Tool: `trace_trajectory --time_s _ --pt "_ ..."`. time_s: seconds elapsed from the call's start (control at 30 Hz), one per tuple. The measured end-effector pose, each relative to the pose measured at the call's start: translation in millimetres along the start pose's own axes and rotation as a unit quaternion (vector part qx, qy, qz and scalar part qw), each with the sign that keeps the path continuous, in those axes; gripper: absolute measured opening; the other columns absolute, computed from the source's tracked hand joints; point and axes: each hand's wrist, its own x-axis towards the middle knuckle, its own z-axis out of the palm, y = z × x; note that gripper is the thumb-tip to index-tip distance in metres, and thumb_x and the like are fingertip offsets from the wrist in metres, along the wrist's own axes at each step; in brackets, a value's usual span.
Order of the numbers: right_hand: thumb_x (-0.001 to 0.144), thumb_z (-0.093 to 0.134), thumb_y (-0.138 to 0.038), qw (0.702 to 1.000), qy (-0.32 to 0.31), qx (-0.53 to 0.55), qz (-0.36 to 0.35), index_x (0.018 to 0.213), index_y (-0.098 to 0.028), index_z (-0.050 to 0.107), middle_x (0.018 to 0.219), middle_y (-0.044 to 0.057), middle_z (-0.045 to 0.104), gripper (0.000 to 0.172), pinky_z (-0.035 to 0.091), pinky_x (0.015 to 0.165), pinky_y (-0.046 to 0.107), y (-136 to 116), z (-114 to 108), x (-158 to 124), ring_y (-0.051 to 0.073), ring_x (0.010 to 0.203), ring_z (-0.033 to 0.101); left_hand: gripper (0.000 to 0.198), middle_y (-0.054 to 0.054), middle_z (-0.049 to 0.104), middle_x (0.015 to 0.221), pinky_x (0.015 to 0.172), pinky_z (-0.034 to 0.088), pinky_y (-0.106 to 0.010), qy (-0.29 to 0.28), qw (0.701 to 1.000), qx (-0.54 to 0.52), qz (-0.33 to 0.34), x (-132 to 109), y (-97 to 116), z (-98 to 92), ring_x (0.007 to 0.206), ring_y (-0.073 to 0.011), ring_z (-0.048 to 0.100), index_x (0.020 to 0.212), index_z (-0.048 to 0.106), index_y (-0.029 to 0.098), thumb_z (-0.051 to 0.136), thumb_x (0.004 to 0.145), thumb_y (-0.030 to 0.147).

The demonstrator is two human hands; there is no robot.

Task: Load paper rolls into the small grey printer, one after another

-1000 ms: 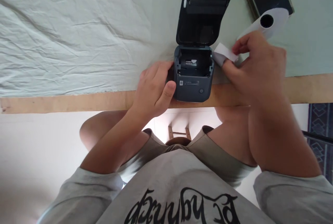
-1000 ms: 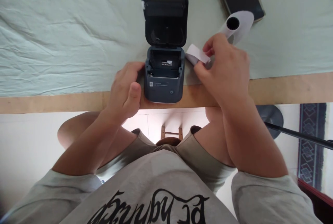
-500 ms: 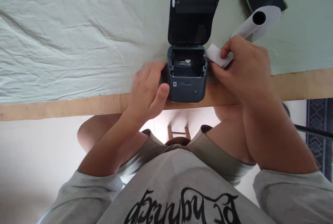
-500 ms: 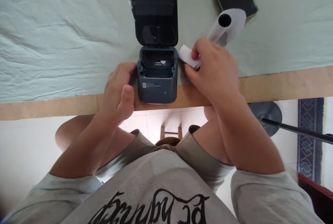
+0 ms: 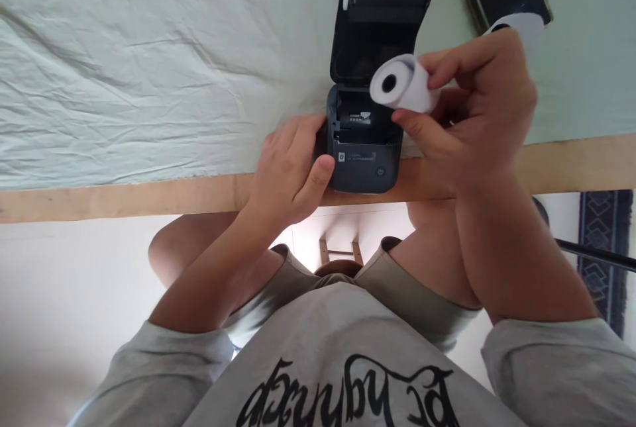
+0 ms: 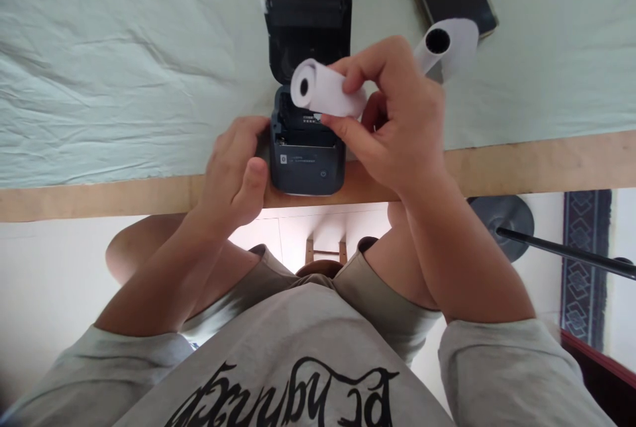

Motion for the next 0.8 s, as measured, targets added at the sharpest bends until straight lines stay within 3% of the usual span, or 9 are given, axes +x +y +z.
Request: trace_trajectory --time_s 0.17,0.43,0.67,0.8 --pt "0.077 0.074 -0.021 0.989 0.007 -0.012 -0.15 0.091 -0.029 0.061 0.092 -0.005 0.077 0.021 0.051 0.056 0.031 -1 10 7 0.009 0.051 0.049 0.069 -0.018 0.068 0.124 0.095 0.046 -0.046 -0.003 1.0 -0.005 0.0 -1 1 -1.5 0.112 -0.0324 0.066 0.134 0.055 0.019 0.015 0.105 0.068" --pt "0.085 0.072 -0.022 0.996 -0.03 -0.001 -0.082 0.097 -0.03 0.062 0.099 -0.003 0.075 0.017 0.054 0.065 0.034 -5 13 4 0.014 0.062 0.059 0.066 -0.018 0.068 0.122 0.094 0.045 -0.046 0.009 1.0 -0.012 0.004 -1 -2 1.2 0.11 -0.0335 0.065 0.133 0.056 0.019 0.021 0.104 0.068" --pt "0.083 0.074 -0.018 0.992 -0.015 0.022 -0.122 0.099 -0.029 0.063 0.106 -0.003 0.076 0.022 0.054 0.061 0.031 -6 13 6 0.014 0.069 0.065 0.055 -0.014 0.068 0.122 0.098 0.045 -0.048 0.033 0.998 -0.059 0.005 0 -7 3.2 0.112 -0.0331 0.064 0.13 0.058 0.025 0.039 0.102 0.068" --pt "0.088 0.071 -0.027 0.986 -0.006 0.059 -0.156 0.105 -0.029 0.062 0.111 -0.002 0.076 0.019 0.058 0.066 0.031 -10 11 2 0.017 0.087 0.071 0.042 -0.009 0.069 0.122 0.102 0.05 -0.046 0.105 0.982 -0.154 0.023 3 -5 1.1 0.116 -0.0285 0.065 0.125 0.063 0.029 0.052 0.101 0.062"
